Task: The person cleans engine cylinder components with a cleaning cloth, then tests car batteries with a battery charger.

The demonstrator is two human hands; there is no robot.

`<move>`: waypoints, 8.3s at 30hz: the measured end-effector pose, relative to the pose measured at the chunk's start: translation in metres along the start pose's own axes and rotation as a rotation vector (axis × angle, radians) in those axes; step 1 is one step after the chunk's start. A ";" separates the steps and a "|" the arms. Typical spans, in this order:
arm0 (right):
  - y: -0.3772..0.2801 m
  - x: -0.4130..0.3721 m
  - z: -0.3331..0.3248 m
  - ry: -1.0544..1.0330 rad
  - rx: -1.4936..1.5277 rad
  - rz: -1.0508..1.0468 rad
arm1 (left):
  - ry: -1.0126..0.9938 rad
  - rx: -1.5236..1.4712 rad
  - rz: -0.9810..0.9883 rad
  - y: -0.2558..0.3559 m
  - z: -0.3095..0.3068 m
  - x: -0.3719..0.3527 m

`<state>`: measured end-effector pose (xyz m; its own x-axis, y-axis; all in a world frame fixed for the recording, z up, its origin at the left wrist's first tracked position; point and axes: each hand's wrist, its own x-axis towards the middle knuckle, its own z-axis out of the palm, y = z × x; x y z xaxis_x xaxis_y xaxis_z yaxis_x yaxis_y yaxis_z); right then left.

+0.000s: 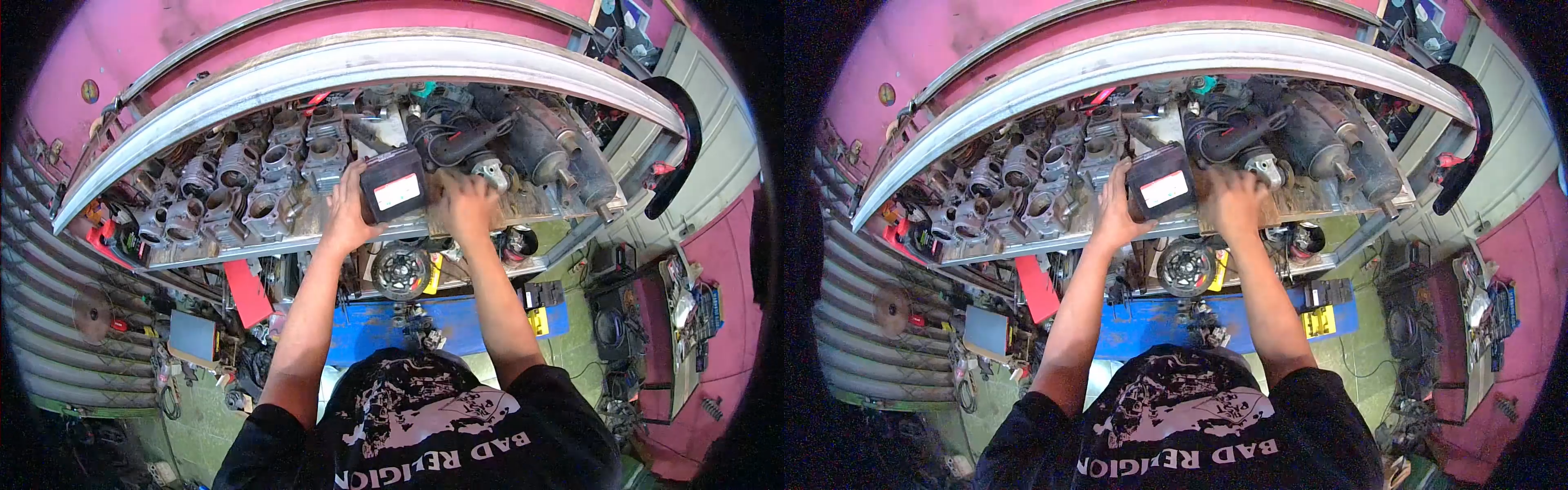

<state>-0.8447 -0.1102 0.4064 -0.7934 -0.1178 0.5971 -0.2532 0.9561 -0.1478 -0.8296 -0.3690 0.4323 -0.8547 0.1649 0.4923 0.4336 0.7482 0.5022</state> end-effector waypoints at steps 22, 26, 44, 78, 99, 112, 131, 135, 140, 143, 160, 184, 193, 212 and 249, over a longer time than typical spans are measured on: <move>-0.095 0.002 -0.037 0.204 0.068 0.221 | 0.006 0.243 0.249 0.018 -0.005 -0.009; -0.120 0.020 -0.042 0.234 0.069 0.260 | 0.098 0.128 0.258 0.012 0.000 0.004; -0.009 0.007 -0.011 -0.122 -0.223 0.103 | -0.176 -0.128 0.107 -0.008 -0.019 0.031; -0.118 0.024 -0.008 0.473 -0.032 0.059 | -0.191 -0.134 0.061 -0.017 -0.016 0.043; -0.092 -0.006 0.003 0.478 0.180 0.063 | -0.197 -0.105 0.000 0.000 -0.023 0.032; -0.081 -0.033 0.031 0.278 1.030 0.465 | -0.073 -0.099 0.051 0.004 -0.013 0.023; -0.105 0.037 0.005 0.251 0.663 0.227 | 0.182 -0.225 -0.083 -0.022 -0.022 0.021; -0.110 0.041 0.008 0.285 0.602 0.240 | 0.072 0.134 -0.051 0.026 -0.034 -0.008; -0.126 0.037 -0.003 0.507 0.235 0.013 | 0.075 0.251 -0.085 0.015 -0.006 -0.002; -0.124 0.029 0.004 0.491 0.241 -0.036 | 0.153 0.260 0.003 0.012 -0.001 0.002; -0.126 0.027 0.000 0.551 0.185 -0.121 | 0.020 0.219 -0.037 0.004 -0.018 -0.004; -0.107 0.009 0.014 0.486 0.260 -0.083 | -0.005 0.042 -0.058 0.005 -0.027 0.000; -0.116 0.016 -0.010 0.447 0.233 -0.144 | -0.048 0.081 -0.087 -0.002 -0.021 -0.008; 0.005 0.023 0.001 -0.464 -0.337 0.216 | -0.082 0.088 -0.110 0.007 -0.027 -0.018; -0.072 -0.096 0.012 -0.670 1.181 0.100 | -0.412 -1.153 -0.572 -0.048 0.011 -0.130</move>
<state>-0.7563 -0.1711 0.3505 -0.8646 -0.4924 0.0997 -0.2292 0.2099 -0.9505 -0.7426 -0.4191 0.3371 -0.9293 0.3456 -0.1302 -0.1921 -0.1515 0.9696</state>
